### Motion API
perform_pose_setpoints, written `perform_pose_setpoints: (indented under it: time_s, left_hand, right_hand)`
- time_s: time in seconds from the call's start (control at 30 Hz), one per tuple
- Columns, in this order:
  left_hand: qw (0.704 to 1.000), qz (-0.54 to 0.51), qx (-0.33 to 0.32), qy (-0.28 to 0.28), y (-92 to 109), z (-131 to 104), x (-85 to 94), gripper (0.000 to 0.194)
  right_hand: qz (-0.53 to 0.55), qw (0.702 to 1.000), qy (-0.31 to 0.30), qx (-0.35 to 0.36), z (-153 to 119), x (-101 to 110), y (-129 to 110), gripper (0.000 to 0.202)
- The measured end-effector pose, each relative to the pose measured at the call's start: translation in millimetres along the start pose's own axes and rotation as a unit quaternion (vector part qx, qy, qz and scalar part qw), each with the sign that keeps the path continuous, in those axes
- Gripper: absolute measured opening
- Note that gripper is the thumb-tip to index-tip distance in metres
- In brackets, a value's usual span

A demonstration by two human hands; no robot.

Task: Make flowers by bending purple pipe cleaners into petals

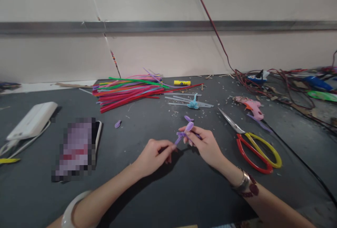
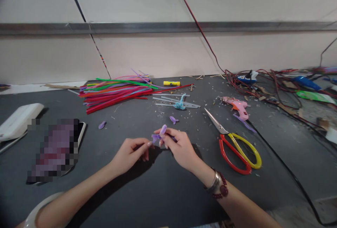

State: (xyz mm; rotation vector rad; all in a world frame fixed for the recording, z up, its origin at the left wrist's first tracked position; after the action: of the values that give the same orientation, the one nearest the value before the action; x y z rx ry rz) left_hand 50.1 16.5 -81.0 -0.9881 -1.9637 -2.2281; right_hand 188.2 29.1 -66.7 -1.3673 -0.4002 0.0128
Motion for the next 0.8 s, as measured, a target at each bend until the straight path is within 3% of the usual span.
perform_pose_setpoints:
  time_s: [0.13, 0.3, 0.43, 0.57, 0.7, 0.8]
  left_hand:
    - [0.992, 0.07, -0.078, -0.072, 15.1, -12.2, -15.5, 0.028]
    - [0.993, -0.081, -0.023, -0.08, 9.4, -13.1, -11.5, 0.027]
    - [0.982, -0.186, 0.022, 0.007, -6.0, -1.8, 8.8, 0.029]
    - [0.972, -0.197, 0.051, 0.121, -26.5, 8.1, 32.2, 0.028]
    - [0.97, -0.083, 0.045, 0.224, -42.8, 12.0, 57.2, 0.028]
    - [0.947, 0.083, -0.011, 0.309, -32.0, 8.5, 72.5, 0.029]
  right_hand:
    - [-0.075, 0.996, 0.021, 0.046, -1.0, 0.6, 2.2, 0.023]
    - [-0.16, 0.981, -0.038, 0.105, -2.6, -10.9, -4.6, 0.023]
    - [-0.088, 0.995, -0.045, 0.029, 2.8, -4.0, -4.8, 0.023]
    - [0.053, 0.997, -0.04, -0.047, 6.7, 6.2, 3.1, 0.026]
    - [0.132, 0.989, -0.01, -0.059, 9.5, 14.1, 10.9, 0.028]
    - [0.123, 0.99, -0.037, -0.064, 10.2, 10.3, 12.0, 0.029]
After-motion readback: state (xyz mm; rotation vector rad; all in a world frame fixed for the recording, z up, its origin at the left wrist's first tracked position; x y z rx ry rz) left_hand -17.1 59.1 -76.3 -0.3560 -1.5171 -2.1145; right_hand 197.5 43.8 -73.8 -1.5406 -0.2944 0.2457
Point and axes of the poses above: each hand's wrist, its own z-axis towards the middle knuckle, its own x-axis out of the back of the hand, y = z × x, the point moved 6 cm from there along z, towards the middle knuckle, and after that the axes turned 2 degrees about z, right-handed, at the moved point
